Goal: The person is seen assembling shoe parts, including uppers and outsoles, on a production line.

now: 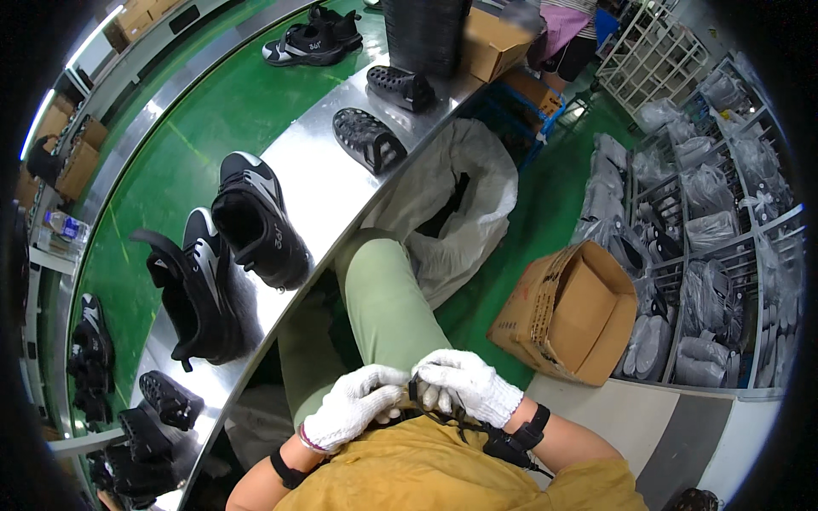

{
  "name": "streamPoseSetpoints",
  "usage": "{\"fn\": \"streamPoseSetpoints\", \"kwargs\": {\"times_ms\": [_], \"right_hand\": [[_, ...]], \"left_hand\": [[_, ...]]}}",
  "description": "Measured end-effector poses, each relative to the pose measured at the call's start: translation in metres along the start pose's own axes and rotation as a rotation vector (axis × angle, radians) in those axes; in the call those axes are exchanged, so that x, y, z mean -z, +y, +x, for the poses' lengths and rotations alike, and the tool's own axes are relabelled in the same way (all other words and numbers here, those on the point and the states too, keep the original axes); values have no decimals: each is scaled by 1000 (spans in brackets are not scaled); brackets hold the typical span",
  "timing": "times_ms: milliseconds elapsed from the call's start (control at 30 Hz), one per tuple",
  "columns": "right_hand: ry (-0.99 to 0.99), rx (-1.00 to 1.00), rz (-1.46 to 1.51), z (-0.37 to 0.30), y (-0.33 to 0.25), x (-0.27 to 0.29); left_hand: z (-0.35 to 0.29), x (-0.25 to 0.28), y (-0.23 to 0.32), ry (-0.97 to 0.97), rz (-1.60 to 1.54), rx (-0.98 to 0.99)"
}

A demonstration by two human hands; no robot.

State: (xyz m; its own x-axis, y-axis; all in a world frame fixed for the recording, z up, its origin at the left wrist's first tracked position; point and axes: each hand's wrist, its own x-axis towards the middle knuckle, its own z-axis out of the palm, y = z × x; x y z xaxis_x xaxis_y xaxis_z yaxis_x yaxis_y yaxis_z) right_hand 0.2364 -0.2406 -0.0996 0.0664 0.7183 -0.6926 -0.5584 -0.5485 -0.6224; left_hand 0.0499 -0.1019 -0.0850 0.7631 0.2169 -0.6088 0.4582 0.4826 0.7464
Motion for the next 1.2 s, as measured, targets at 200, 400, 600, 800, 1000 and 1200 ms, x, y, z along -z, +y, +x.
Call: {"fn": "streamPoseSetpoints", "kwargs": {"times_ms": [200,400,600,800,1000,1200], "right_hand": [[-5,4,-358,-13,-15,-20],[26,-30,-347,-4,-1,-12],[-65,47,-239,-9,-14,-21],[27,150,-187,-27,-30,-41],[-1,123,-108,-25,-18,-30],[-19,2,-72,4,8,-1]], "left_hand": [[1,3,-17,-57,326,-63],[-3,-2,-14,30,3,-108],[2,4,-19,-56,-46,-114],[-2,4,-10,-32,-8,-71],[3,3,-23,-104,-8,-122],[-1,-4,-15,-54,57,-110]]}}
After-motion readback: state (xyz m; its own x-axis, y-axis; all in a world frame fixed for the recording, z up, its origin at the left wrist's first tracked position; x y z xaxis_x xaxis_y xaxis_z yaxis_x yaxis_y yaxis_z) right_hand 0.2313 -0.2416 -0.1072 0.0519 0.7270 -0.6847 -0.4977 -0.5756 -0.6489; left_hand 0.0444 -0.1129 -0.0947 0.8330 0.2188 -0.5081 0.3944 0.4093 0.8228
